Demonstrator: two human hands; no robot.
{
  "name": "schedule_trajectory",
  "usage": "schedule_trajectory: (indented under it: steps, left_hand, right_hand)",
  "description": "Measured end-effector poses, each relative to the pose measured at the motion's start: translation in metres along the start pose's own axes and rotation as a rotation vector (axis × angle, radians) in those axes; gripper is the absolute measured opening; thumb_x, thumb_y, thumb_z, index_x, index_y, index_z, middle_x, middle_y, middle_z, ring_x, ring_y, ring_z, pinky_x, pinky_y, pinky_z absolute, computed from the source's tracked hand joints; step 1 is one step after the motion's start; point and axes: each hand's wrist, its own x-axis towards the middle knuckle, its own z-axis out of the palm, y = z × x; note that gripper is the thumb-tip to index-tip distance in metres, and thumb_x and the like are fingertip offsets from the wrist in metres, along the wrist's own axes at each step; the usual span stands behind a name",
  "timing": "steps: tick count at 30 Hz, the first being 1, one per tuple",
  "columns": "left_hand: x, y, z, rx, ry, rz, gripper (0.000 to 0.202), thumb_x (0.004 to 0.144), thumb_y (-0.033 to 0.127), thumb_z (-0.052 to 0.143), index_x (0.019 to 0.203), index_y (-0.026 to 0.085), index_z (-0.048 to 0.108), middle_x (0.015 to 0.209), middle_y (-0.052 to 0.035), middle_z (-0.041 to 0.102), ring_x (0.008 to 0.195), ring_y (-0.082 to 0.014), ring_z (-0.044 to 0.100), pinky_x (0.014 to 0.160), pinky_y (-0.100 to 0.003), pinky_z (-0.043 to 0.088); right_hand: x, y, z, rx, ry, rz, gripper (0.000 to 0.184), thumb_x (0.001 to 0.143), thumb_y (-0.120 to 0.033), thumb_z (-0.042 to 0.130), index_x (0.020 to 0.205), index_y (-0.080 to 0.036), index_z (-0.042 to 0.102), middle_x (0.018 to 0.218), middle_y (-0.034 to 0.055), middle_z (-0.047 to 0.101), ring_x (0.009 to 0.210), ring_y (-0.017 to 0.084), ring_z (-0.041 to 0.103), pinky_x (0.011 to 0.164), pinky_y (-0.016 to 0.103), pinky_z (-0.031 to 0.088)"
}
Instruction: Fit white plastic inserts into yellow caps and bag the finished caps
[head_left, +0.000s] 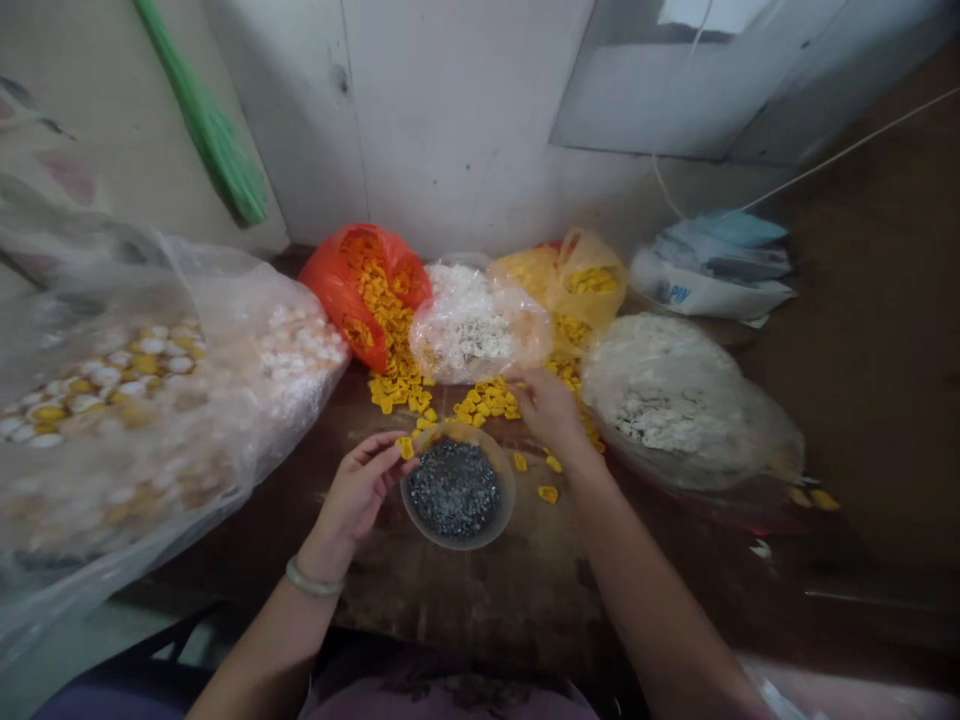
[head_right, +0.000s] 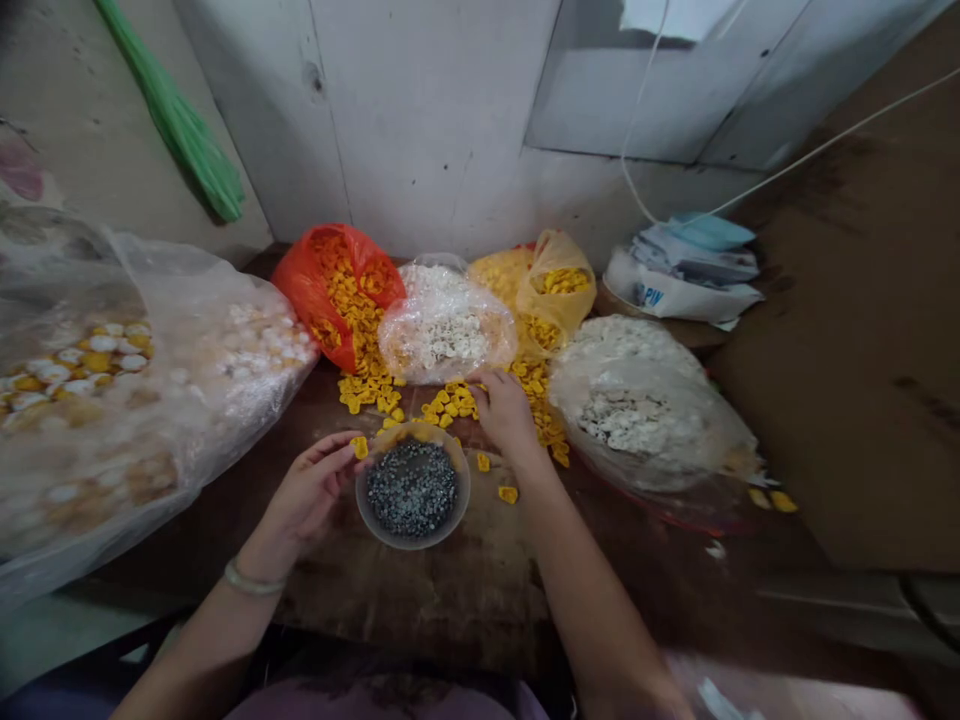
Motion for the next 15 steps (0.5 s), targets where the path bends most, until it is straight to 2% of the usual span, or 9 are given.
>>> schedule_trajectory:
  steps: [3,6,8,11,13,15]
  left_hand:
    - [-0.016,0.01,0.012,-0.28,-0.005,-0.146,0.045,0.049,0.027,0.094,0.086,0.014,0.073,0.082,-0.0034,0.075,0.069,-0.0133,0.071,0.068,-0.02,0.058]
    - [-0.026,0.017,0.018,-0.359,-0.027,-0.18,0.038,0.05,0.024,0.094,0.081,0.015,0.074,0.078,-0.0024,0.076,0.066,-0.0128,0.072,0.063,-0.017,0.058]
    - [-0.029,0.021,0.018,-0.383,-0.043,-0.18,0.034,0.053,0.023,0.093,0.08,0.015,0.073,0.08,-0.0028,0.076,0.066,-0.0121,0.072,0.06,-0.014,0.057]
    - [-0.032,0.025,0.014,-0.404,-0.056,-0.178,0.032,0.056,0.023,0.092,0.08,0.015,0.072,0.082,-0.0028,0.077,0.063,-0.0105,0.071,0.054,-0.011,0.054]
    - [-0.033,0.027,0.012,-0.418,-0.06,-0.181,0.032,0.056,0.024,0.092,0.079,0.015,0.071,0.081,-0.0025,0.076,0.061,-0.0099,0.07,0.052,-0.011,0.054]
    - [-0.034,0.03,0.011,-0.428,-0.071,-0.184,0.033,0.056,0.023,0.092,0.08,0.016,0.071,0.079,-0.0021,0.076,0.06,-0.01,0.07,0.053,-0.012,0.054]
  right_hand:
    - [0.049,-0.001,0.015,-0.065,-0.032,0.014,0.025,0.091,-0.013,0.048,0.101,-0.013,0.071,0.107,0.0158,0.069,0.108,0.028,0.057,0.099,0.041,0.04]
    - [0.089,-0.007,0.027,-0.108,-0.128,0.022,0.024,0.088,-0.009,0.05,0.096,-0.011,0.073,0.101,0.0173,0.07,0.103,0.028,0.057,0.096,0.039,0.04]
    - [0.103,-0.017,0.03,-0.117,-0.186,0.016,0.022,0.086,-0.008,0.052,0.091,-0.011,0.073,0.097,0.0169,0.07,0.099,0.027,0.058,0.092,0.038,0.041]
    - [0.094,-0.041,0.024,-0.087,-0.221,-0.03,0.022,0.09,-0.013,0.051,0.096,-0.011,0.072,0.1,0.0154,0.07,0.099,0.024,0.057,0.09,0.034,0.04]
    - [0.069,-0.059,0.018,-0.032,-0.274,-0.095,0.021,0.092,-0.016,0.052,0.096,-0.015,0.072,0.098,0.0097,0.071,0.093,0.02,0.059,0.085,0.03,0.041]
    - [0.033,-0.074,0.018,0.053,-0.416,-0.198,0.012,0.086,-0.018,0.061,0.086,-0.02,0.073,0.087,0.0018,0.072,0.081,0.015,0.061,0.075,0.025,0.043]
